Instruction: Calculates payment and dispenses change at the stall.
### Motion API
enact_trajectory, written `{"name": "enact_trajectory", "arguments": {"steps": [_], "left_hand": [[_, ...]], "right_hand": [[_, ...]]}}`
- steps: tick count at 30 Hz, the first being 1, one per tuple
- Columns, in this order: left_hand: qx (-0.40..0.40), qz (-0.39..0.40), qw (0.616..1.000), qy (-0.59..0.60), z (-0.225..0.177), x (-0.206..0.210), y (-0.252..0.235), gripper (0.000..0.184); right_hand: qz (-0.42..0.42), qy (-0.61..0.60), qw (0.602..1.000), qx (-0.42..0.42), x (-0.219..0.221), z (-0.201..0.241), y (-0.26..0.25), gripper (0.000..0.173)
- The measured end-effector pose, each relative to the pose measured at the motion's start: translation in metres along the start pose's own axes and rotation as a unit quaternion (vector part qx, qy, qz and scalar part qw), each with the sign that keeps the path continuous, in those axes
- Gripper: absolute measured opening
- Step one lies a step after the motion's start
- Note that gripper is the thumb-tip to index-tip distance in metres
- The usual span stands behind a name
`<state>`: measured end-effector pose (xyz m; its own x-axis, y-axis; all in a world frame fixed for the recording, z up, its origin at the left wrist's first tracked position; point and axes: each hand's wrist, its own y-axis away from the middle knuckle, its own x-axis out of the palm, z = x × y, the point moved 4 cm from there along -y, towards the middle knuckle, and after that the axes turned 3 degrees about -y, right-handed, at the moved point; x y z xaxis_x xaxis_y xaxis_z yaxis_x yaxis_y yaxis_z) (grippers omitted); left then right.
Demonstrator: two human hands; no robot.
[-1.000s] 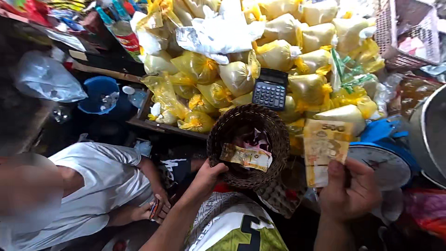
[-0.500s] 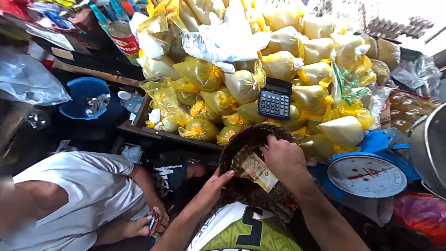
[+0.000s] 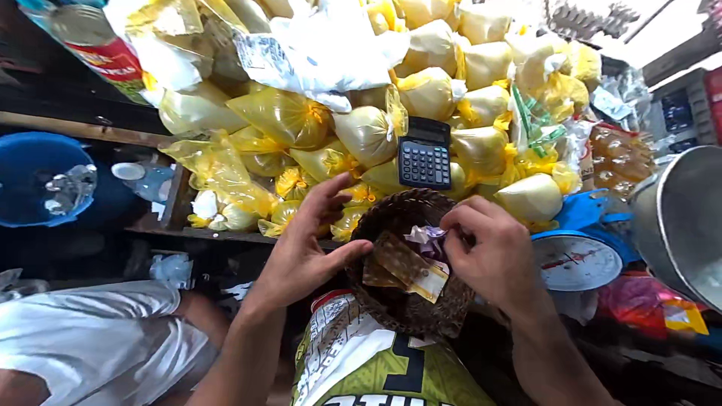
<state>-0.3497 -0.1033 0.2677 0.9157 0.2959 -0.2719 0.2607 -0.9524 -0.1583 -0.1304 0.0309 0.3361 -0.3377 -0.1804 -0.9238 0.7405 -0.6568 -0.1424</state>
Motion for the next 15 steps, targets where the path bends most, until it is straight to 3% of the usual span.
{"name": "enact_trajectory", "arguments": {"steps": [2,4,8,10,15], "left_hand": [[0.086,0.046,0.995,-0.032,-0.027,0.012,-0.024,0.091],[0.123,0.115,0.984,-0.061,-0.045,0.031,-0.041,0.088],[0.049,0.231,0.965,0.112,-0.041,0.057,-0.061,0.028],[0.015,0.226,0.955,0.194,-0.036,0.056,-0.061,0.014],[0.0,0.176,0.969,0.172,-0.035,0.04,-0.042,0.012]], "right_hand": [[-0.008,-0.04,0.999,-0.025,-0.013,0.004,-0.007,0.015],[0.0,-0.067,0.996,-0.063,-0.019,0.012,-0.017,0.016],[-0.025,-0.108,0.987,-0.116,-0.023,0.027,-0.031,0.017],[-0.037,-0.15,0.982,-0.108,-0.026,0.028,-0.035,0.016],[-0.053,-0.239,0.968,-0.051,-0.027,0.029,-0.043,0.012]]}}
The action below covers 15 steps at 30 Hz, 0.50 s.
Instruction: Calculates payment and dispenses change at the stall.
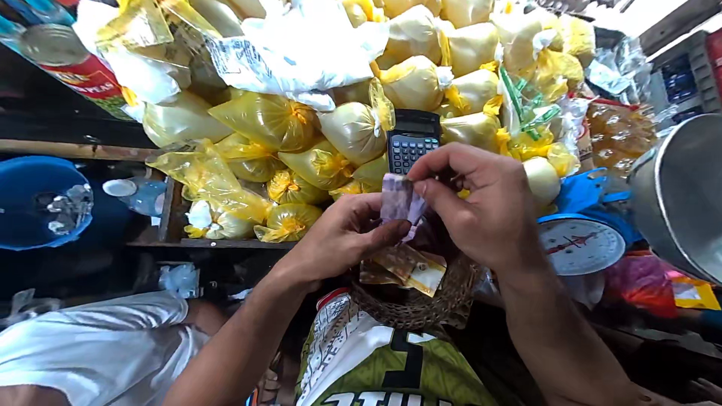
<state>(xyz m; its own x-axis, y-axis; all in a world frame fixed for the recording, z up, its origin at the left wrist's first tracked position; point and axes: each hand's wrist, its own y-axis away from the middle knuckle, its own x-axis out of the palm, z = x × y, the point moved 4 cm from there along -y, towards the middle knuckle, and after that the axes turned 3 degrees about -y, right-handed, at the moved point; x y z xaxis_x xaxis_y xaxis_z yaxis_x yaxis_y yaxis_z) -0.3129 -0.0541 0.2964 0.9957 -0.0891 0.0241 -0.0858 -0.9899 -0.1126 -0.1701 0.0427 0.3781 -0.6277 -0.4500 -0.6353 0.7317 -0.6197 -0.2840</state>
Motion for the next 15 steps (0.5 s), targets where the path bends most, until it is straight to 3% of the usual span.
{"name": "enact_trajectory", "arguments": {"steps": [4,6,10,11,13,15], "left_hand": [[0.052,-0.062,0.985,-0.152,-0.007,-0.009,0.022,0.008],[0.053,-0.053,0.982,-0.175,-0.004,-0.015,0.033,0.012],[0.027,0.007,0.999,0.034,0.003,-0.016,0.048,0.064],[0.015,0.006,0.997,0.081,0.004,-0.011,0.047,0.057],[-0.004,-0.003,0.991,0.135,0.005,-0.001,0.042,0.025],[-0.007,-0.033,0.987,0.155,0.007,-0.002,0.044,0.024]], "right_hand": [[-0.033,-0.09,0.995,-0.018,-0.001,0.001,-0.014,0.01],[-0.038,-0.09,0.995,-0.028,-0.001,0.005,-0.011,0.011],[0.042,-0.085,0.995,-0.021,0.013,0.018,-0.002,0.01],[0.06,-0.109,0.992,-0.024,0.018,0.018,-0.005,0.01],[0.059,-0.138,0.988,-0.031,0.024,0.019,-0.01,0.01],[0.029,-0.098,0.994,-0.035,0.021,0.026,-0.003,0.011]]}}
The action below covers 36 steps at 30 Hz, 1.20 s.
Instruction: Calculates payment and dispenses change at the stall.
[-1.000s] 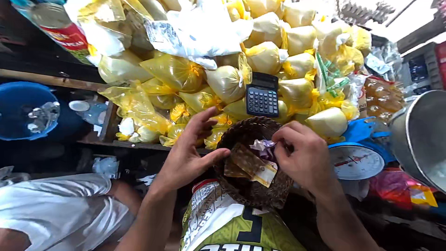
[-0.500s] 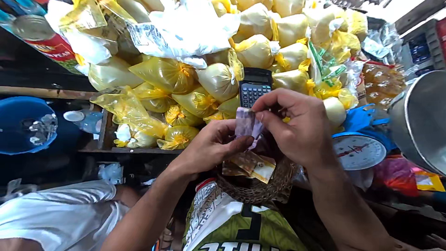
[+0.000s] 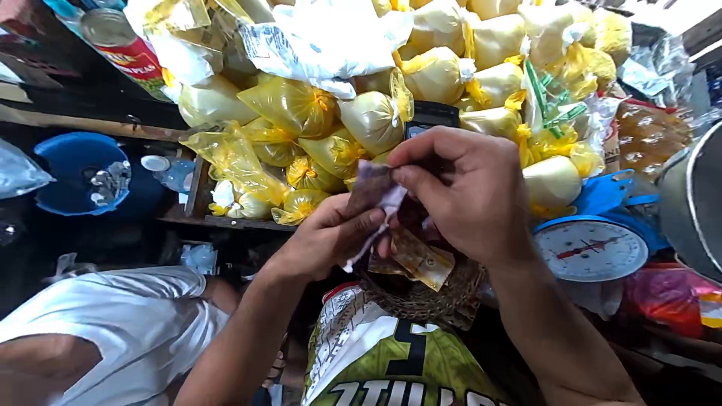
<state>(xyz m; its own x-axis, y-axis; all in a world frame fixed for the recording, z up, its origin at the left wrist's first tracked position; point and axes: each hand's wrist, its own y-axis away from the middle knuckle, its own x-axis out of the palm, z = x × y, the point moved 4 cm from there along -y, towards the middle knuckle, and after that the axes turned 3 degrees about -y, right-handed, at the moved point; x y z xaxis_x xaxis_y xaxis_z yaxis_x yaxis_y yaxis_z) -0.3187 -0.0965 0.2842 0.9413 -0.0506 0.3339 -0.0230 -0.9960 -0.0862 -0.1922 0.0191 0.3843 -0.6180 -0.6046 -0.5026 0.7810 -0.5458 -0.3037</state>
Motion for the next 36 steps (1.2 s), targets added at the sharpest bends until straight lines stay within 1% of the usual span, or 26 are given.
{"name": "enact_trajectory", "arguments": {"steps": [1,2,3,4,5,6,7,8,9,10,11,13,14,16,19,22,24,25,26,27,28,29,31,32,34,36], "left_hand": [[0.02,-0.027,0.999,-0.002,-0.002,-0.007,0.005,0.028],[0.046,-0.072,0.996,-0.013,-0.004,-0.016,0.013,0.026],[0.079,-0.108,0.991,-0.016,-0.005,-0.027,0.021,0.025],[0.114,-0.139,0.984,-0.012,-0.005,-0.037,0.03,0.024],[0.141,-0.178,0.974,0.002,-0.002,-0.044,0.039,0.023],[0.156,-0.218,0.963,0.019,0.002,-0.048,0.046,0.024],[0.157,-0.254,0.954,0.031,0.008,-0.05,0.052,0.026],[0.146,-0.283,0.947,0.033,0.015,-0.049,0.055,0.027],[0.126,-0.301,0.945,0.016,0.022,-0.046,0.057,0.026],[0.1,-0.307,0.947,-0.007,0.029,-0.041,0.059,0.023],[0.068,-0.307,0.949,-0.031,0.035,-0.034,0.059,0.023],[0.012,-0.286,0.956,-0.069,0.044,-0.022,0.059,0.028],[0.0,-0.277,0.958,-0.067,0.048,-0.018,0.059,0.025],[0.017,-0.276,0.961,-0.021,0.051,-0.017,0.061,0.015],[0.036,-0.325,0.945,-0.004,0.051,-0.027,0.073,0.031],[0.047,-0.384,0.922,-0.029,0.049,-0.039,0.088,0.031],[0.043,-0.407,0.912,-0.044,0.048,-0.045,0.095,0.03],[0.032,-0.413,0.908,-0.055,0.048,-0.045,0.095,0.029],[0.014,-0.413,0.908,-0.068,0.049,-0.044,0.093,0.028],[-0.007,-0.4,0.913,-0.085,0.051,-0.041,0.09,0.025],[-0.033,-0.372,0.921,-0.108,0.054,-0.036,0.086,0.023],[-0.057,-0.337,0.93,-0.133,0.059,-0.032,0.08,0.023],[-0.088,-0.284,0.94,-0.167,0.07,-0.021,0.068,0.025],[-0.091,-0.274,0.941,-0.176,0.075,-0.015,0.063,0.026],[-0.084,-0.274,0.935,-0.208,0.082,-0.006,0.057,0.03],[-0.071,-0.28,0.933,-0.214,0.087,-0.004,0.055,0.033]], "right_hand": [[0.003,0.03,1.0,-0.002,0.0,0.005,0.008,0.011],[0.032,0.05,0.998,0.002,0.004,0.005,0.018,0.011],[0.094,0.064,0.993,0.023,0.012,-0.001,0.031,0.011],[0.197,0.076,0.975,0.063,0.027,-0.015,0.048,0.015],[0.33,0.095,0.932,0.115,0.044,-0.033,0.065,0.022],[0.446,0.125,0.873,0.156,0.06,-0.05,0.078,0.026],[0.516,0.164,0.821,0.184,0.072,-0.067,0.087,0.024],[0.549,0.199,0.785,0.209,0.077,-0.082,0.092,0.021],[0.56,0.229,0.76,0.237,0.076,-0.094,0.091,0.021],[0.551,0.256,0.752,0.258,0.07,-0.102,0.087,0.021],[0.528,0.283,0.757,0.26,0.061,-0.107,0.079,0.023],[0.486,0.308,0.776,0.256,0.042,-0.113,0.058,0.034],[0.47,0.308,0.789,0.247,0.036,-0.117,0.05,0.035],[0.457,0.318,0.799,0.227,0.031,-0.118,0.043,0.031],[0.454,0.329,0.799,0.216,0.032,-0.113,0.043,0.03],[0.423,0.345,0.809,0.219,0.037,-0.114,0.048,0.027],[0.42,0.353,0.805,0.226,0.051,-0.114,0.059,0.032],[0.435,0.364,0.79,0.235,0.063,-0.114,0.069,0.038],[0.459,0.382,0.763,0.247,0.075,-0.114,0.08,0.043],[0.488,0.406,0.728,0.259,0.088,-0.112,0.091,0.04],[0.515,0.435,0.69,0.264,0.099,-0.109,0.1,0.028],[0.544,0.466,0.647,0.26,0.108,-0.109,0.105,0.022],[0.601,0.495,0.581,0.237,0.115,-0.108,0.104,0.022],[0.619,0.501,0.568,0.207,0.115,-0.107,0.102,0.022],[0.625,0.512,0.568,0.158,0.112,-0.115,0.105,0.021],[0.621,0.512,0.57,0.164,0.106,-0.128,0.106,0.022]]}}
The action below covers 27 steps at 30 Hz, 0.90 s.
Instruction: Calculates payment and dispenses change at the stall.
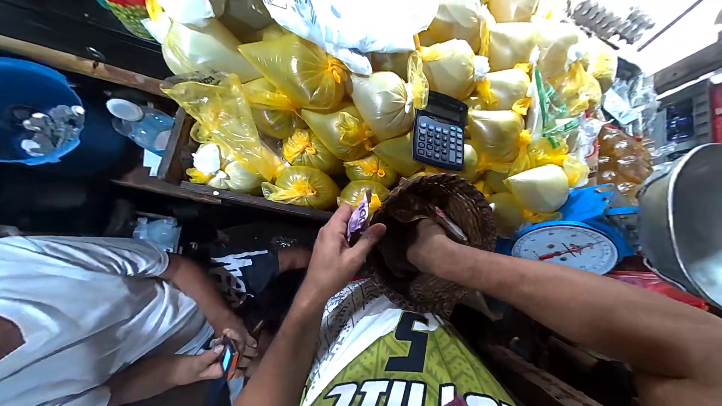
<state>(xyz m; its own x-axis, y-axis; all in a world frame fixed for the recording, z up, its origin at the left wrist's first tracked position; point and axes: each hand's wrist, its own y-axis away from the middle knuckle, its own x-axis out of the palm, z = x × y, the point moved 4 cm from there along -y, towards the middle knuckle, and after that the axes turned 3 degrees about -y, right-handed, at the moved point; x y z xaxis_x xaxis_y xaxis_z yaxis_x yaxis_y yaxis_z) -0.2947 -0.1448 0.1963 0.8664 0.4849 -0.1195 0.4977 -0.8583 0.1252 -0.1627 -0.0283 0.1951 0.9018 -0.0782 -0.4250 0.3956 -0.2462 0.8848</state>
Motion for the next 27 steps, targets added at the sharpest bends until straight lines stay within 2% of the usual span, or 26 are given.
{"name": "enact_trajectory", "arguments": {"steps": [4,6,9,14,16,18,19,23,25,27], "left_hand": [[0.005,0.004,0.998,0.067,0.002,-0.001,0.001,0.033],[-0.001,0.008,0.995,0.1,0.003,0.0,0.002,0.031],[-0.008,-0.001,0.992,0.127,0.004,0.002,0.001,0.034],[-0.007,-0.008,0.993,0.114,-0.003,0.012,0.001,0.033],[-0.012,-0.008,0.993,0.113,-0.005,0.014,0.003,0.033],[-0.009,-0.004,0.992,0.123,-0.006,0.016,0.004,0.033],[-0.005,-0.003,0.992,0.124,-0.007,0.017,0.004,0.033],[0.0,0.005,0.992,0.124,-0.009,0.02,0.004,0.031],[-0.004,0.006,0.99,0.139,-0.007,0.017,0.005,0.032],[-0.023,0.01,0.986,0.168,-0.004,0.011,0.008,0.032]], "right_hand": [[-0.017,-0.051,0.999,0.009,0.011,-0.006,-0.017,0.029],[-0.08,-0.138,0.987,0.017,0.014,-0.005,-0.024,0.028],[-0.104,-0.253,0.961,0.044,0.013,-0.008,-0.027,0.031],[-0.179,-0.25,0.949,-0.069,0.032,-0.004,-0.044,0.024],[-0.182,-0.344,0.918,-0.074,0.042,-0.01,-0.052,0.031],[-0.224,-0.43,0.872,-0.071,0.049,-0.019,-0.06,0.037],[-0.252,-0.437,0.86,-0.076,0.048,-0.022,-0.057,0.035],[-0.302,-0.391,0.865,-0.09,0.024,-0.023,-0.027,0.022],[-0.337,-0.38,0.858,-0.079,0.015,-0.03,-0.017,0.025],[-0.28,-0.35,0.891,-0.077,0.006,-0.04,-0.006,0.026]]}}
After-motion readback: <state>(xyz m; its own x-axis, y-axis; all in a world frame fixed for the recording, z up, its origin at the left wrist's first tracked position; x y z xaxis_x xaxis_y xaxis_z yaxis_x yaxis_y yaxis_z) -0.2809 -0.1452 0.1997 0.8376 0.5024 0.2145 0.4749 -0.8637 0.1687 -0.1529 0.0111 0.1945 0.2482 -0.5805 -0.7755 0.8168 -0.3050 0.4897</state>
